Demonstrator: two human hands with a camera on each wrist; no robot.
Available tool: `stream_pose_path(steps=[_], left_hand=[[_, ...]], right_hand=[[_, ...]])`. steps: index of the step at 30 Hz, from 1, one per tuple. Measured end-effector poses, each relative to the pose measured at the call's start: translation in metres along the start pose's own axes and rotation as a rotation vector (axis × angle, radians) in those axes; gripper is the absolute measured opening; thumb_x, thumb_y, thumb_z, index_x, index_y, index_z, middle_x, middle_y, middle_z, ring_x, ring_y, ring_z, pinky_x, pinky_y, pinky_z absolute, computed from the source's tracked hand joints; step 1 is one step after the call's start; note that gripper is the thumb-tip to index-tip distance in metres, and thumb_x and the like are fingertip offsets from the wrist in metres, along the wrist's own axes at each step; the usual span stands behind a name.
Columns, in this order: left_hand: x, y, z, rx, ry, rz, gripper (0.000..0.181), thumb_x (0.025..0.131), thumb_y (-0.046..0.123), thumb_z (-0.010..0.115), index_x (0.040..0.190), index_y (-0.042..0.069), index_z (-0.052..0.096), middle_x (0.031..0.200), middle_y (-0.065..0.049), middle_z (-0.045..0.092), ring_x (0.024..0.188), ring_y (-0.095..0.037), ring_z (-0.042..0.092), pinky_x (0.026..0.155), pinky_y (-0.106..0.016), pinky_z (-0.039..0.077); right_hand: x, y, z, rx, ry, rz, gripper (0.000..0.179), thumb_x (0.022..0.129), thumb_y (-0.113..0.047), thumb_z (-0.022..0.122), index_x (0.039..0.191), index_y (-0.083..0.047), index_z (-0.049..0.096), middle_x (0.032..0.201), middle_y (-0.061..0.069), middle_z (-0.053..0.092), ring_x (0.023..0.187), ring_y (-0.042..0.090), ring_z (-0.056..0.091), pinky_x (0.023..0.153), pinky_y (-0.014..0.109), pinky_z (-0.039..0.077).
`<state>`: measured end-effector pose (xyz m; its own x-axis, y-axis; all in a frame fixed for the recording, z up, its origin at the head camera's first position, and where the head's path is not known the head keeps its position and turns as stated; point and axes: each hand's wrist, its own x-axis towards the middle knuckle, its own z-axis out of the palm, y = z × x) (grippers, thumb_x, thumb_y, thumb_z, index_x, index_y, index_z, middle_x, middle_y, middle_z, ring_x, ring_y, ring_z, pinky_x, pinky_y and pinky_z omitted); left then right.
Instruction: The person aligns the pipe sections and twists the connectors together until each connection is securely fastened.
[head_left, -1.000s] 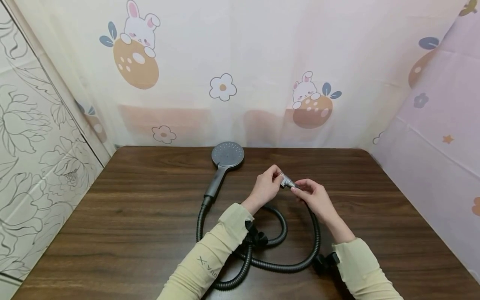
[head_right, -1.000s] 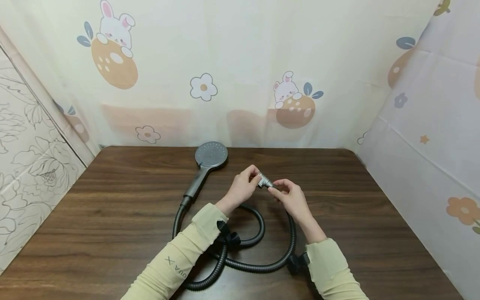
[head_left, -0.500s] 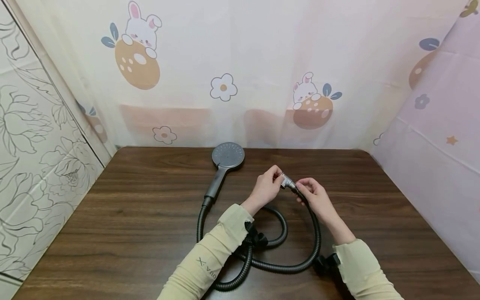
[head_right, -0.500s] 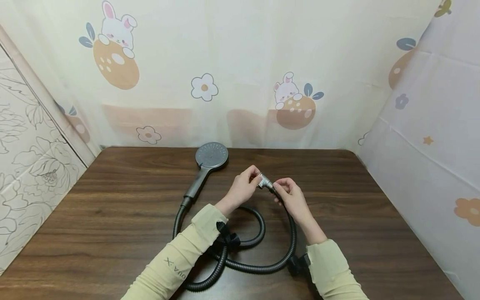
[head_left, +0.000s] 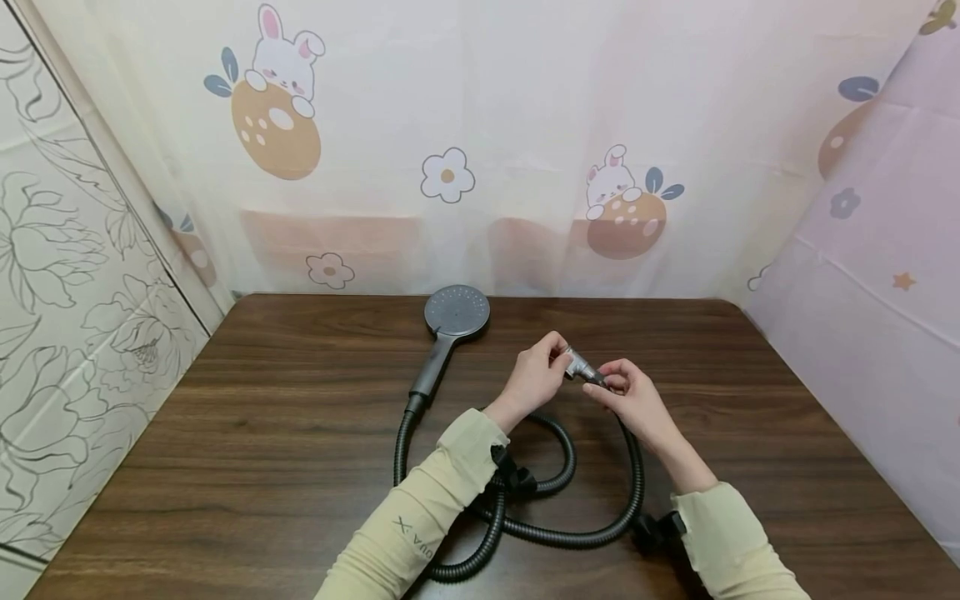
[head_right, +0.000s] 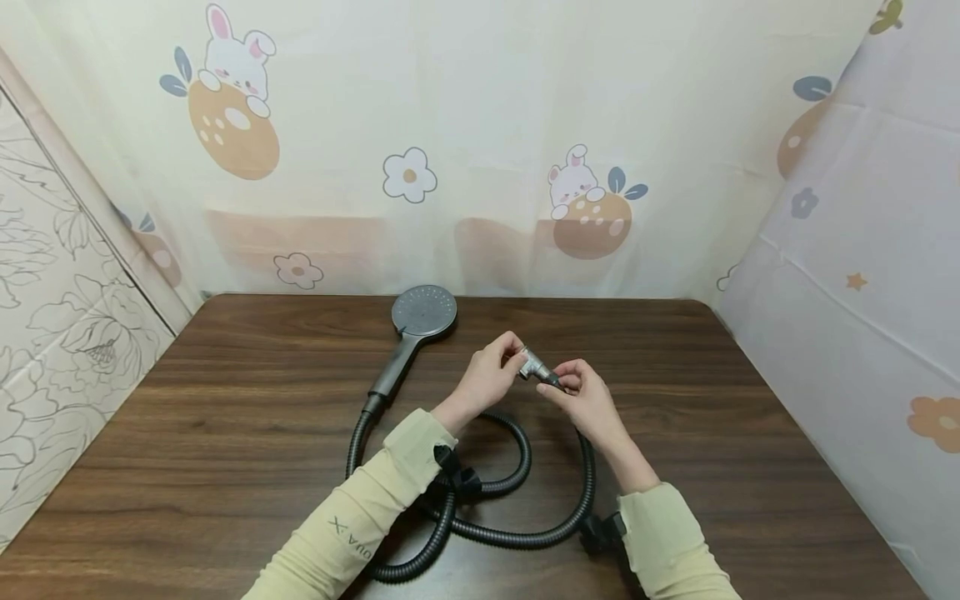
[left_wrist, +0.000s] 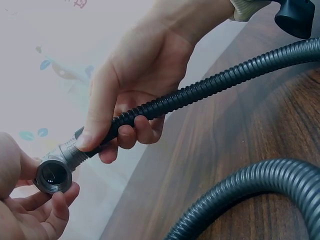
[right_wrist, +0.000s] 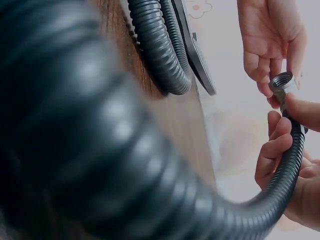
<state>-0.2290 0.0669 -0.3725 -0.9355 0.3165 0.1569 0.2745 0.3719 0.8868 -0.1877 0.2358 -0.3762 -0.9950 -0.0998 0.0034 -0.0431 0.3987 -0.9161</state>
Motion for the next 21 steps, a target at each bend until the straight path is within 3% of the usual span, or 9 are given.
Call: stream_pose_path(steps=[11,17,21], left_hand=[[-0.0010,0.0006,-0.0008,0.014,-0.001,0.027,0.006,0.095,0.020,0.048,0.092,0.016,0.050,0.074,0.001,0.051,0.055,-0.009,0.043,0.048,-0.020,0.036],[-0.0019,0.0015,-0.0005,0.001,-0.012,0.017,0.006,0.095,0.021,0.047,0.093,0.017,0.050,0.072,0.001,0.050,0.055,-0.010,0.043,0.048,-0.020,0.036],[-0.0017,0.0022,-0.0005,0.002,-0.005,0.016,0.006,0.095,0.021,0.048,0.093,0.016,0.050,0.071,0.001,0.050,0.055,-0.010,0.043,0.048,-0.020,0.036]], right_hand=[[-0.0003,0.0016,-0.0015,0.044,0.002,-0.005,0.038,0.090,-0.026,0.057,0.111,0.006,0.050,0.085,0.002,0.056,0.068,0.010,0.058,0.063,0.029,0.050],[-0.0010,0.0006,-0.0020,0.088,-0.011,-0.032,0.039,0.094,-0.023,0.050,0.118,0.007,0.043,0.079,-0.012,0.062,0.065,0.006,0.055,0.060,0.027,0.048],[-0.0014,-0.0019,-0.0011,0.074,-0.012,-0.053,0.037,0.095,-0.022,0.048,0.115,0.008,0.041,0.078,-0.009,0.063,0.063,0.005,0.054,0.058,0.025,0.047]])
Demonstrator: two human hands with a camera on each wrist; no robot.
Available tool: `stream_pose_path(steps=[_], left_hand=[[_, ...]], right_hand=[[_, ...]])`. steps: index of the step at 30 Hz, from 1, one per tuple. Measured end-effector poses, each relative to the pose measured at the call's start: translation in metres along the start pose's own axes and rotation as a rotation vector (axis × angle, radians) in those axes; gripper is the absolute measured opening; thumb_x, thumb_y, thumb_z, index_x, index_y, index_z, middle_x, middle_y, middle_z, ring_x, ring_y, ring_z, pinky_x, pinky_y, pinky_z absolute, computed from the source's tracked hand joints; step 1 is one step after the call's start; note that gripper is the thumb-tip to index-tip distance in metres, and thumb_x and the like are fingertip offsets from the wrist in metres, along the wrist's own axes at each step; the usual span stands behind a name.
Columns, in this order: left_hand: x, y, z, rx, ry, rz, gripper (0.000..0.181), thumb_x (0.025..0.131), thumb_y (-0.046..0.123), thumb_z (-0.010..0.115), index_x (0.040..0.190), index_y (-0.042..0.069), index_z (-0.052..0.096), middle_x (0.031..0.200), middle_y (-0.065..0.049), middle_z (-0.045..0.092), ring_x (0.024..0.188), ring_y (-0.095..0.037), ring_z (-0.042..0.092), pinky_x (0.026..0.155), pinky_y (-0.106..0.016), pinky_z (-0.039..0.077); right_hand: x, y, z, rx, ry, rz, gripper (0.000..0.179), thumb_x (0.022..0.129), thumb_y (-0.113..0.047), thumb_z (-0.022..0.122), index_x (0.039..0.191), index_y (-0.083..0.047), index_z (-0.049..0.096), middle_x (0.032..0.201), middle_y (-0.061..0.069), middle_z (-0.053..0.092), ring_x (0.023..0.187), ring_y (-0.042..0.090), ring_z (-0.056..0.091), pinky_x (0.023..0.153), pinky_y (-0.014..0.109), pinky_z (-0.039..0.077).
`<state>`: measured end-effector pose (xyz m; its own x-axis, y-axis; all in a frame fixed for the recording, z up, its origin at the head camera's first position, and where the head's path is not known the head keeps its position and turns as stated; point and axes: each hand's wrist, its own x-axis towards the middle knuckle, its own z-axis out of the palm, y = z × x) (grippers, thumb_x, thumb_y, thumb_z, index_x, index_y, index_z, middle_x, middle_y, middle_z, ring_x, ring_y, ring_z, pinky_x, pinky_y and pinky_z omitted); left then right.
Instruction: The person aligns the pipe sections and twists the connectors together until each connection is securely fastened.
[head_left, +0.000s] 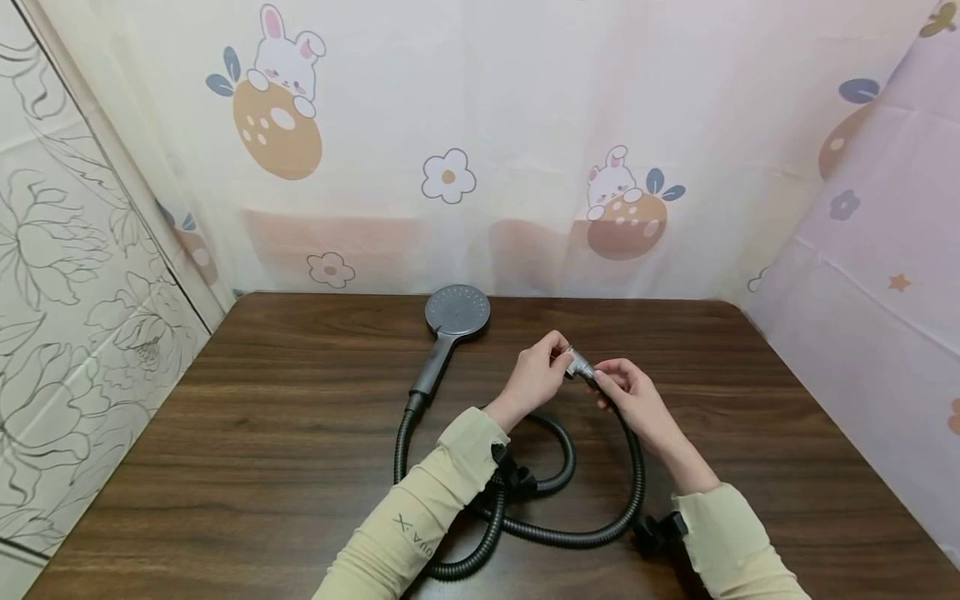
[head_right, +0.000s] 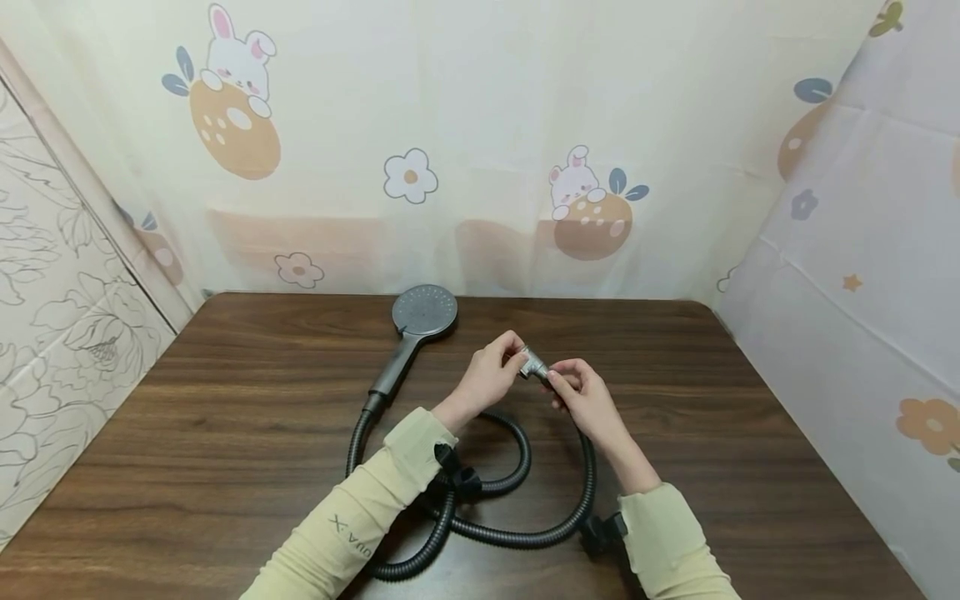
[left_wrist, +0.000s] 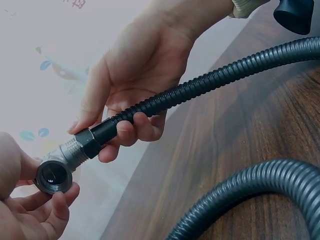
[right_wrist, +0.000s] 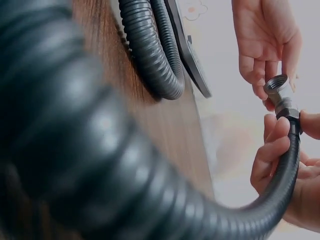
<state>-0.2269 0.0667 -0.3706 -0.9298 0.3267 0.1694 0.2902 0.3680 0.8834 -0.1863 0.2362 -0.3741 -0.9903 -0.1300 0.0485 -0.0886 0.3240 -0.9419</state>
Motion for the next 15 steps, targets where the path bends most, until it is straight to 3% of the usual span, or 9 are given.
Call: stream_pose_path(steps=[4,9,15], left_hand=[[0.0007,-0.0004,0.0006,-0.006,0.004,-0.007,0.006,0.095,0.021,0.048,0.093,0.016,0.050,0.071,0.001,0.050,0.055,-0.010,0.043,0.049,-0.020,0.036],[-0.0010,0.0021,0.0010,-0.042,0.005,-0.053,0.008,0.094,0.021,0.049,0.096,0.014,0.047,0.072,0.000,0.050,0.056,-0.010,0.044,0.049,-0.020,0.036],[-0.0007,0.0028,0.0009,-0.076,0.023,-0.062,0.015,0.094,0.018,0.050,0.106,0.010,0.045,0.095,-0.005,0.059,0.069,-0.008,0.053,0.054,-0.019,0.041]], right_hand=[[-0.0003,-0.0022,0.0010,-0.036,0.004,0.007,0.034,0.095,-0.021,0.047,0.112,0.008,0.041,0.078,-0.008,0.062,0.064,0.007,0.053,0.059,0.026,0.047],[-0.0029,-0.0047,0.0011,-0.075,0.009,0.044,0.046,0.089,-0.019,0.059,0.119,0.006,0.035,0.084,0.000,0.061,0.068,0.011,0.054,0.064,0.029,0.047],[-0.0014,-0.0019,0.0015,-0.112,0.046,0.071,0.045,0.085,-0.021,0.064,0.114,0.004,0.040,0.086,0.004,0.063,0.068,0.009,0.055,0.065,0.030,0.049]])
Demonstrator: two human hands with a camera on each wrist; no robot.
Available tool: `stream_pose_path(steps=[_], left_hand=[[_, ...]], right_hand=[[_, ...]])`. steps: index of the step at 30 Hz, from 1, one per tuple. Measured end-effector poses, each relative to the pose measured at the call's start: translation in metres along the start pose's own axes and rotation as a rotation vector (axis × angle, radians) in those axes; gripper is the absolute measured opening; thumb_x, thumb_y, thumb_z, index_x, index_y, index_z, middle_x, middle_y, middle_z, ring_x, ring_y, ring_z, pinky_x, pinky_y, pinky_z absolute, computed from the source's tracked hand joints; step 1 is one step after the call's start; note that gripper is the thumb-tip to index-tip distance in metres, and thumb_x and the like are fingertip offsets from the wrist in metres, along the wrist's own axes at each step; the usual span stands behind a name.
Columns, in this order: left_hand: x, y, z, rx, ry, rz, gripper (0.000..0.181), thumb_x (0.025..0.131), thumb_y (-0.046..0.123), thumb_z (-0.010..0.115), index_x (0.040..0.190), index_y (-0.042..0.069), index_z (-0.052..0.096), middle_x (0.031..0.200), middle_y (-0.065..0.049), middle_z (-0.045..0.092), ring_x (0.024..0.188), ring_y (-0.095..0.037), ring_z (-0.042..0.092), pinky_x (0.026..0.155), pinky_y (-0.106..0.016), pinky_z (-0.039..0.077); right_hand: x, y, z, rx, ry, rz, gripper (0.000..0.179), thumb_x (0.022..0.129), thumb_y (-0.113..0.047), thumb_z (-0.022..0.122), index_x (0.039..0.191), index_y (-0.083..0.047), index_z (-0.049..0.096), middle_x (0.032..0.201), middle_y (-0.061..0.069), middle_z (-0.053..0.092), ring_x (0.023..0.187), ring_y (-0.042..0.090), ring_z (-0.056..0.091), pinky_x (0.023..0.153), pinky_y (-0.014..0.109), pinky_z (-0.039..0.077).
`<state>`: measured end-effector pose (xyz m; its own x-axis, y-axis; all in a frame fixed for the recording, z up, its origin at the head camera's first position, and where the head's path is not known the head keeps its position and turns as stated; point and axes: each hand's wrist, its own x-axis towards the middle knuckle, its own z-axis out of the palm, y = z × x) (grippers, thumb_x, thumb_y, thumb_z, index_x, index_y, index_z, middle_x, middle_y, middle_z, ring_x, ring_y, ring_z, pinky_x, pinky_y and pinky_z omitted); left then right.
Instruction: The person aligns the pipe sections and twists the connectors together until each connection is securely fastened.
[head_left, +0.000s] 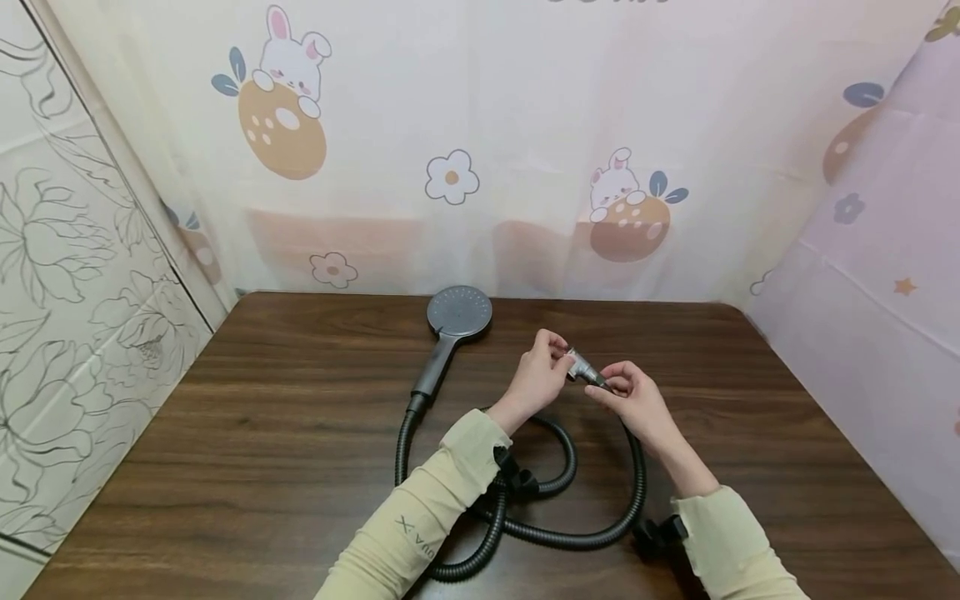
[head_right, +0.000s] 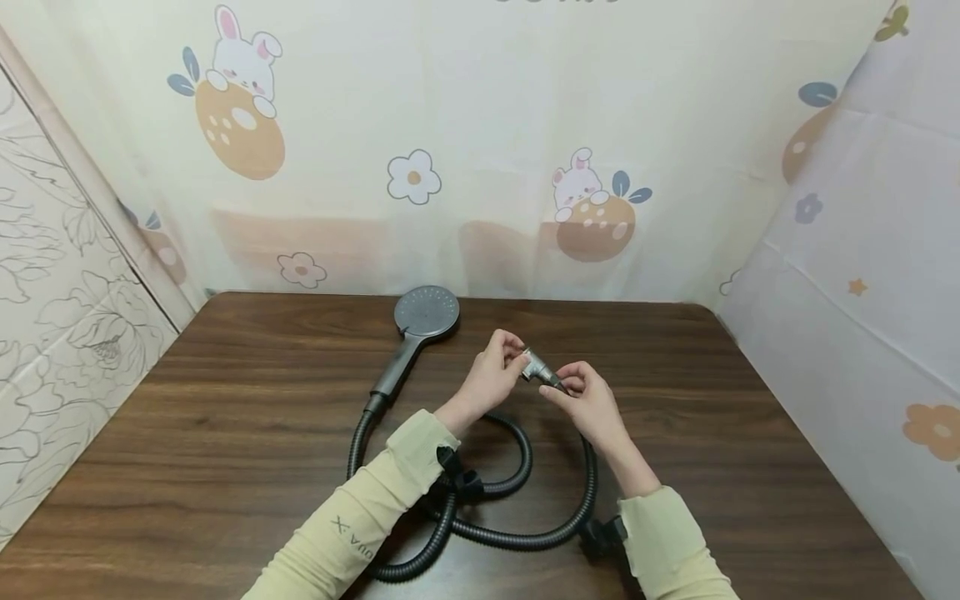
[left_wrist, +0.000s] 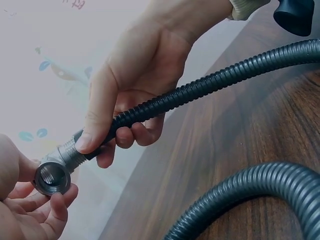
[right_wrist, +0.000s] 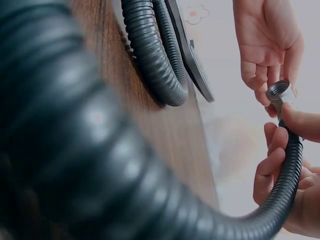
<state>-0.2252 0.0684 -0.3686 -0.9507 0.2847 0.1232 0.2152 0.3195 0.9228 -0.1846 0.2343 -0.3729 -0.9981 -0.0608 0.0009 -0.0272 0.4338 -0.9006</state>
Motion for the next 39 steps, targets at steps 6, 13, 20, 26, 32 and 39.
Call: stream_pose_path(steps=[6,13,20,26,32,39], left_hand=[[0.0021,-0.0008,0.0012,0.017,0.002,0.000,0.017,0.094,0.019,0.050,0.110,0.012,0.051,0.095,-0.003,0.058,0.066,-0.007,0.051,0.054,-0.019,0.041],[0.0022,-0.0009,0.0009,0.019,-0.003,0.000,0.017,0.094,0.018,0.050,0.110,0.012,0.051,0.094,-0.002,0.058,0.067,-0.006,0.052,0.054,-0.019,0.042],[0.0008,-0.0013,0.0012,0.038,0.009,0.013,0.017,0.094,0.018,0.050,0.110,0.012,0.051,0.094,-0.002,0.059,0.066,-0.007,0.050,0.054,-0.018,0.041],[0.0003,-0.0015,0.0011,0.037,0.006,0.018,0.018,0.094,0.018,0.050,0.110,0.012,0.051,0.095,-0.002,0.059,0.066,-0.007,0.050,0.054,-0.019,0.041],[0.0001,-0.0014,0.0004,0.039,0.008,0.011,0.017,0.094,0.018,0.049,0.110,0.012,0.051,0.093,0.000,0.058,0.066,-0.006,0.050,0.054,-0.019,0.041],[-0.0003,-0.0008,0.0000,0.033,0.008,0.011,0.017,0.094,0.018,0.049,0.110,0.012,0.051,0.093,0.000,0.058,0.065,-0.006,0.050,0.053,-0.019,0.041]], right_hand=[[-0.0004,-0.0007,-0.0006,0.048,0.004,0.000,0.041,0.085,-0.023,0.064,0.110,0.004,0.047,0.087,0.005,0.063,0.072,0.011,0.060,0.067,0.031,0.051],[-0.0003,-0.0026,-0.0012,0.070,0.016,0.027,0.041,0.087,-0.026,0.062,0.110,0.007,0.052,0.082,-0.004,0.059,0.070,0.011,0.061,0.067,0.029,0.051],[0.0000,-0.0005,-0.0001,0.143,-0.001,0.013,0.037,0.092,-0.022,0.054,0.112,0.007,0.044,0.075,-0.011,0.063,0.064,0.005,0.058,0.063,0.023,0.049],[-0.0008,-0.0008,0.0016,0.125,-0.012,-0.003,0.032,0.095,-0.023,0.049,0.106,0.006,0.043,0.075,-0.002,0.063,0.061,0.005,0.054,0.061,0.025,0.048],[-0.0030,-0.0043,0.0006,0.042,-0.027,0.005,0.042,0.086,-0.018,0.063,0.112,0.006,0.040,0.080,0.000,0.061,0.064,0.008,0.053,0.061,0.028,0.047],[-0.0029,-0.0034,0.0011,0.079,-0.007,-0.006,0.036,0.086,-0.019,0.063,0.107,0.005,0.045,0.079,-0.003,0.057,0.063,0.009,0.054,0.062,0.029,0.049]])
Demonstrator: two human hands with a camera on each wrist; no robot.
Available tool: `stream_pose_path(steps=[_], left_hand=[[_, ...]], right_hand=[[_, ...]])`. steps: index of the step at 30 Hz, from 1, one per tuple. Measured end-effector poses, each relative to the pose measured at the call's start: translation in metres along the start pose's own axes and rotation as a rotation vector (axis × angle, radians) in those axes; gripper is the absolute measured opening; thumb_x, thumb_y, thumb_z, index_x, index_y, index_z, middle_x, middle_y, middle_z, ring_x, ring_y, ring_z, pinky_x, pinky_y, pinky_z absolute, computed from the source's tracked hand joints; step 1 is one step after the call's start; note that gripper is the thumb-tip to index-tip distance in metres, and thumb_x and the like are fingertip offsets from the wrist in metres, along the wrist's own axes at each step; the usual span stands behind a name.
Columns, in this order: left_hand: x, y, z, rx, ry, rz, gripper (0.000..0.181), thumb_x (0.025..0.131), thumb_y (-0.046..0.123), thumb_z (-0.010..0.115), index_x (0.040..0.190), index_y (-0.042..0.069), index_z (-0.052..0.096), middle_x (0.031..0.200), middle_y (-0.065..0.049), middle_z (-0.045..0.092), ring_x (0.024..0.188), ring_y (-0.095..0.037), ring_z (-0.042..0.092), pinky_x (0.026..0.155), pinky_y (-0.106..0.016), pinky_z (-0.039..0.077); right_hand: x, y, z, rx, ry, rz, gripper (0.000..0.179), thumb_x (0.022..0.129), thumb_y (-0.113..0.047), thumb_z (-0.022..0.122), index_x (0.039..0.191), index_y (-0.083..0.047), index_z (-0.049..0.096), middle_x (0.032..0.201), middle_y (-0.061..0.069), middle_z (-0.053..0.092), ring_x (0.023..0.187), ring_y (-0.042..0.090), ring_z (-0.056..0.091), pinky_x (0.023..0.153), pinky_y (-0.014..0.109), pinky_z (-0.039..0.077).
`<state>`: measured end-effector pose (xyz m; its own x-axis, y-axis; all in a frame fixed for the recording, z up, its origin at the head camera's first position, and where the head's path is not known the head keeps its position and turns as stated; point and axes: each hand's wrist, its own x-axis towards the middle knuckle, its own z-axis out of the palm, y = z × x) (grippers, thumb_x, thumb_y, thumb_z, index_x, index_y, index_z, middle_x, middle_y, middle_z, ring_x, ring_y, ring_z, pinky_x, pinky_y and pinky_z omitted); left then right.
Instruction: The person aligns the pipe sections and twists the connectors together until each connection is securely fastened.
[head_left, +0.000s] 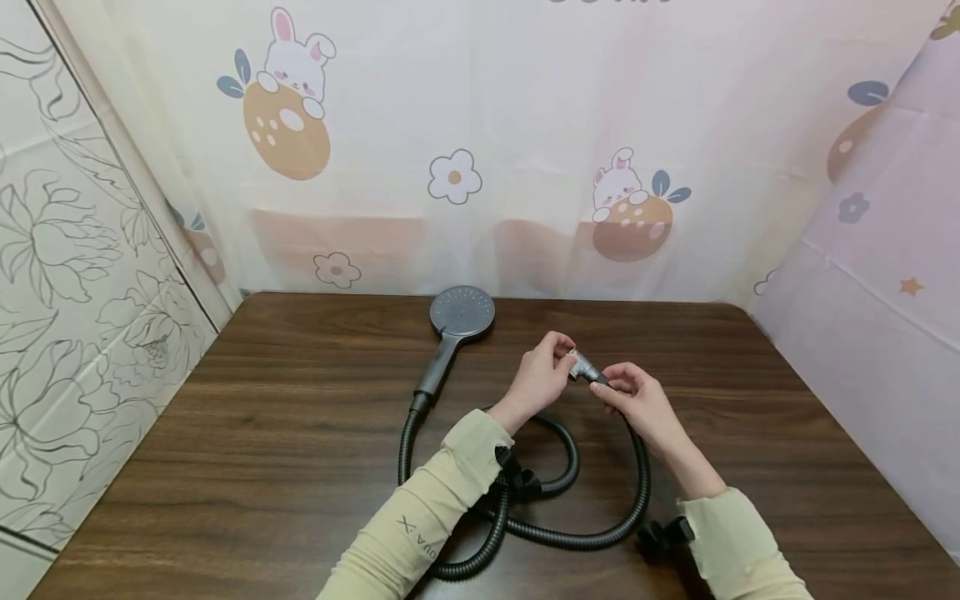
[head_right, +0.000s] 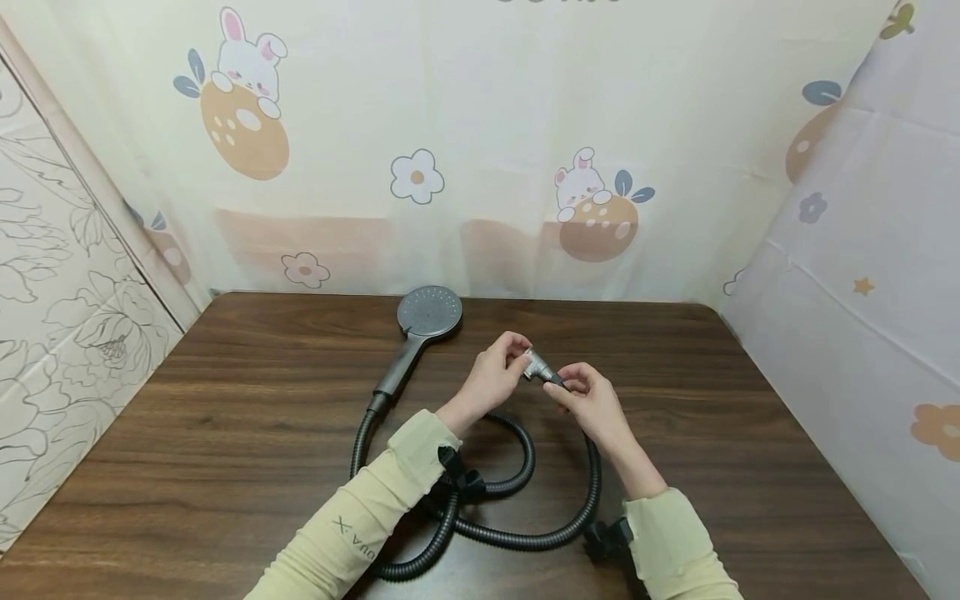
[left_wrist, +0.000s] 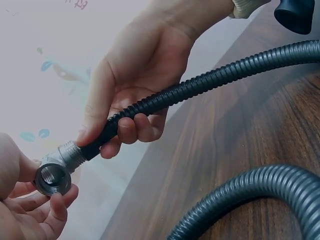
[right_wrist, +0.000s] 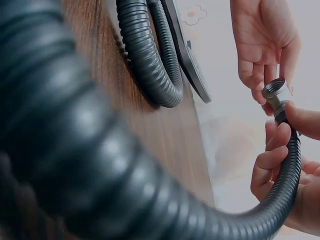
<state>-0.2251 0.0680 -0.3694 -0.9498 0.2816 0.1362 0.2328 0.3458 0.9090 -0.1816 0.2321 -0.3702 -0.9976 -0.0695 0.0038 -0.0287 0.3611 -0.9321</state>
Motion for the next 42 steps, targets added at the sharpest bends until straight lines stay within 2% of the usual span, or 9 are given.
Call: stream_pose_path(steps=[4,9,15,23,28,31,42], left_hand=[[0.0006,-0.0009,0.0001,-0.004,0.007,0.002,0.016,0.094,0.018,0.050,0.109,0.013,0.051,0.092,0.000,0.058,0.064,-0.006,0.050,0.053,-0.019,0.041],[0.0012,-0.0018,-0.0007,-0.006,0.009,0.014,0.015,0.094,0.017,0.050,0.108,0.013,0.051,0.094,-0.001,0.059,0.065,-0.006,0.051,0.053,-0.018,0.042],[0.0017,-0.0017,-0.0004,-0.007,0.003,0.012,0.016,0.094,0.018,0.050,0.110,0.014,0.050,0.095,0.000,0.059,0.066,-0.006,0.051,0.053,-0.019,0.043],[0.0018,-0.0030,-0.0012,-0.005,0.004,0.003,0.016,0.094,0.017,0.049,0.109,0.013,0.051,0.092,0.000,0.057,0.065,-0.006,0.050,0.054,-0.018,0.042],[0.0009,-0.0027,-0.0014,0.001,0.005,0.011,0.016,0.094,0.016,0.050,0.110,0.013,0.051,0.094,-0.001,0.058,0.066,-0.007,0.051,0.054,-0.018,0.043],[0.0008,-0.0023,-0.0012,0.000,0.006,0.020,0.017,0.094,0.016,0.050,0.110,0.012,0.051,0.095,-0.001,0.059,0.066,-0.007,0.051,0.054,-0.018,0.043],[0.0015,-0.0028,-0.0009,0.023,0.015,0.047,0.015,0.094,0.017,0.050,0.108,0.013,0.051,0.094,0.000,0.058,0.066,-0.006,0.050,0.054,-0.018,0.041]], right_hand=[[0.0002,-0.0005,-0.0002,0.003,0.011,0.000,0.038,0.088,-0.022,0.061,0.109,0.006,0.048,0.083,-0.005,0.055,0.064,0.007,0.055,0.062,0.028,0.049],[0.0016,-0.0003,-0.0006,0.054,-0.009,-0.003,0.038,0.092,-0.021,0.053,0.114,0.009,0.042,0.078,-0.013,0.061,0.064,0.005,0.053,0.060,0.024,0.047],[0.0031,0.0007,0.0003,0.069,-0.039,-0.010,0.030,0.096,-0.024,0.045,0.106,0.004,0.040,0.077,-0.008,0.067,0.060,0.004,0.048,0.058,0.023,0.043],[0.0037,-0.0021,-0.0004,-0.004,-0.073,0.026,0.041,0.088,-0.019,0.061,0.113,0.005,0.038,0.087,0.003,0.066,0.068,0.010,0.053,0.064,0.027,0.046],[0.0046,0.0004,0.0001,0.011,-0.044,0.020,0.038,0.088,-0.022,0.060,0.111,0.005,0.046,0.085,-0.003,0.060,0.068,0.010,0.055,0.064,0.029,0.049],[0.0039,0.0011,0.0000,-0.006,-0.019,0.015,0.039,0.088,-0.023,0.060,0.113,0.006,0.049,0.085,-0.002,0.055,0.067,0.008,0.055,0.064,0.029,0.049],[0.0027,0.0002,0.0011,0.065,0.024,-0.009,0.035,0.092,-0.017,0.053,0.113,0.007,0.039,0.078,-0.013,0.057,0.061,0.003,0.052,0.059,0.023,0.046]])
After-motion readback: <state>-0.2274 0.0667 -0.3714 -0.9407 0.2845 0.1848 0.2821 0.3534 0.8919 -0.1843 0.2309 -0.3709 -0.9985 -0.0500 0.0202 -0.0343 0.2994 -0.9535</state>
